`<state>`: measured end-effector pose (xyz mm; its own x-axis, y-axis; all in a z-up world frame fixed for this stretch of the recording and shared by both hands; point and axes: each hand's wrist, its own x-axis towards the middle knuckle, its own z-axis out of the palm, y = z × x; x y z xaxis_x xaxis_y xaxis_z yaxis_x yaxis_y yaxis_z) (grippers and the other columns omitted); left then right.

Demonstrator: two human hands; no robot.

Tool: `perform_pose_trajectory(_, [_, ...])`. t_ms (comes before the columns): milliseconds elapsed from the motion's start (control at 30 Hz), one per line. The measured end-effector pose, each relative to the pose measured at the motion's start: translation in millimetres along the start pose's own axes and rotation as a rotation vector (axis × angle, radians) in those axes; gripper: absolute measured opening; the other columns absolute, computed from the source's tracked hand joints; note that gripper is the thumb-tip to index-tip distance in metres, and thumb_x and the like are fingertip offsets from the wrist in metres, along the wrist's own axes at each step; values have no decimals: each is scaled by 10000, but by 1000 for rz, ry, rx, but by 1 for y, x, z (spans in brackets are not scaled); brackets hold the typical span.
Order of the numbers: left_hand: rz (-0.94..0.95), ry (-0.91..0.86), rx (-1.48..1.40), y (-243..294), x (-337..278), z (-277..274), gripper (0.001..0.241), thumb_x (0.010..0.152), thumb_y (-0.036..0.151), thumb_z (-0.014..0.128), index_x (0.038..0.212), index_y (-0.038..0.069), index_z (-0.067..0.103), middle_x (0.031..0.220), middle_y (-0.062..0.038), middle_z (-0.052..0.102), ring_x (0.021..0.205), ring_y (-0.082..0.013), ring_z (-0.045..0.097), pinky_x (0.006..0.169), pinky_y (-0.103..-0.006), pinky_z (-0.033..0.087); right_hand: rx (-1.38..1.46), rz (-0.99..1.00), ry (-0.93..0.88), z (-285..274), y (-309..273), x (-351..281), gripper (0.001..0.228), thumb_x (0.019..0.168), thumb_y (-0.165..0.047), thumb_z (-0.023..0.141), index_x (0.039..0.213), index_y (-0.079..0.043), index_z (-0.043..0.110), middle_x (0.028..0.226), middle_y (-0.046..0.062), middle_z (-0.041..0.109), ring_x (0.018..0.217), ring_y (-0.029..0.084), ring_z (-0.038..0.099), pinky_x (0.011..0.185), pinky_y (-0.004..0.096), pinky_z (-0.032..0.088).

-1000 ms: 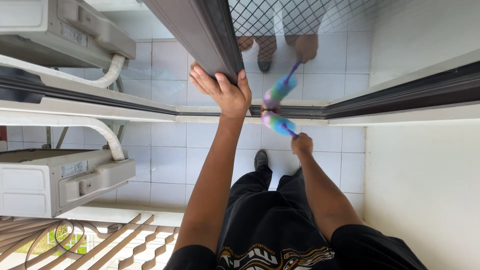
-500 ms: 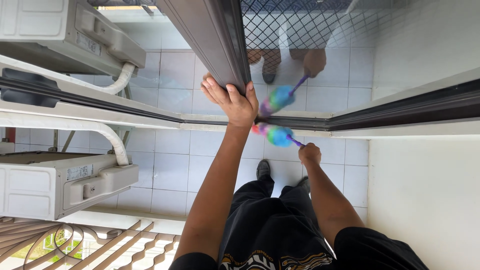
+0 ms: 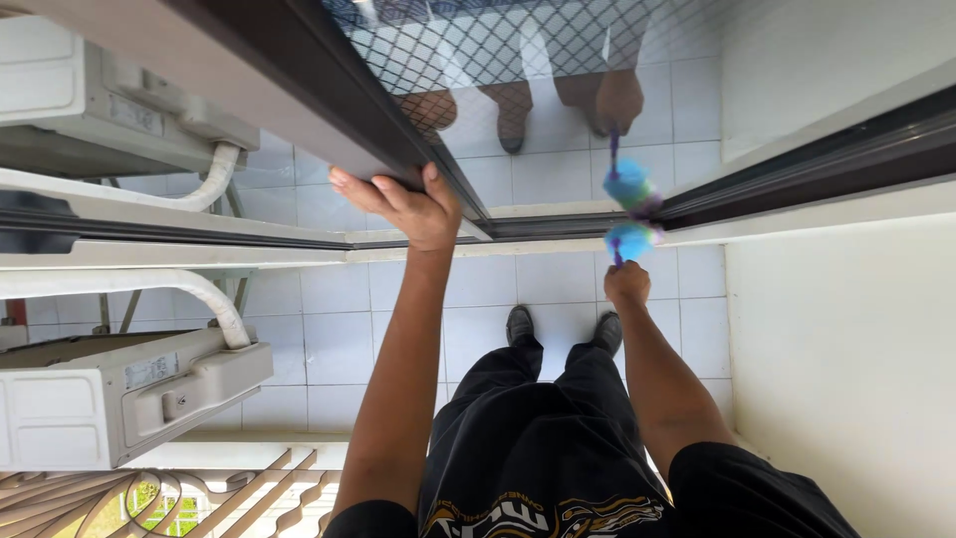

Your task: The person uses a rainbow-colored duster to wipe dust from a sliding glass door and its frame on a balcony. They move the duster along the glass surface and the frame edges, then close the door and continue dusting the interior frame.

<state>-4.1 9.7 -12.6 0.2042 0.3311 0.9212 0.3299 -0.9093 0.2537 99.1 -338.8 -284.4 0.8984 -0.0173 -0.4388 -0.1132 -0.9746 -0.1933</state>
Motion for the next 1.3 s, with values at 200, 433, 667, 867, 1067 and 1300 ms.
perform_pose_trajectory(200, [5, 4, 1, 0, 6, -3, 730, 1154, 300, 448, 1679, 181, -46, 1704, -231, -97, 1620, -425, -55, 1306, -644, 77, 261, 112, -266, -31, 40, 5, 338, 952, -324, 572, 1192, -101, 656, 987, 213, 773, 858, 392, 795, 864, 446, 619])
perform_pose_trajectory(433, [-15, 8, 39, -2, 6, -4, 721, 1154, 299, 432, 1672, 186, -56, 1707, -220, -105, 1626, -428, -36, 1287, -634, 98, 233, -16, -100, 3, 61, 15, 294, 962, -309, 633, 1005, -42, 746, 911, 227, 761, 708, 337, 716, 722, 428, 591])
perform_pose_trajectory(667, [-35, -10, 30, -2, 2, -7, 703, 1165, 300, 402, 1671, 182, -72, 1702, -230, -122, 1626, -447, -51, 1303, -623, 108, 570, 419, -4, -60, 94, 26, 349, 1054, -290, 565, 991, 39, 661, 768, 107, 677, 550, 231, 683, 607, 474, 617])
perform_pose_trajectory(867, [-46, 7, 19, -1, 6, -5, 685, 1162, 289, 400, 1668, 185, -50, 1692, -252, -107, 1621, -461, -39, 1299, -622, 152, 976, 527, -725, 31, 120, 74, 193, 956, -116, 622, 808, -81, 504, 598, -26, 446, 489, 103, 372, 539, 312, 478])
perform_pose_trajectory(1067, [-40, 20, 6, -5, 2, -4, 690, 1150, 299, 405, 1667, 181, -38, 1690, -258, -93, 1617, -462, -21, 1296, -621, 167, 1026, 599, -407, 10, 71, 29, 355, 999, -349, 621, 800, -71, 524, 570, 15, 439, 447, 151, 380, 442, 345, 323])
perform_pose_trajectory(1300, [-30, 12, -13, -4, 3, -5, 694, 1150, 290, 409, 1666, 180, -42, 1689, -253, -110, 1618, -458, -40, 1297, -622, 141, 660, 423, -332, 20, 71, 19, 367, 980, -334, 644, 827, -2, 672, 645, 65, 585, 502, 187, 529, 439, 361, 463])
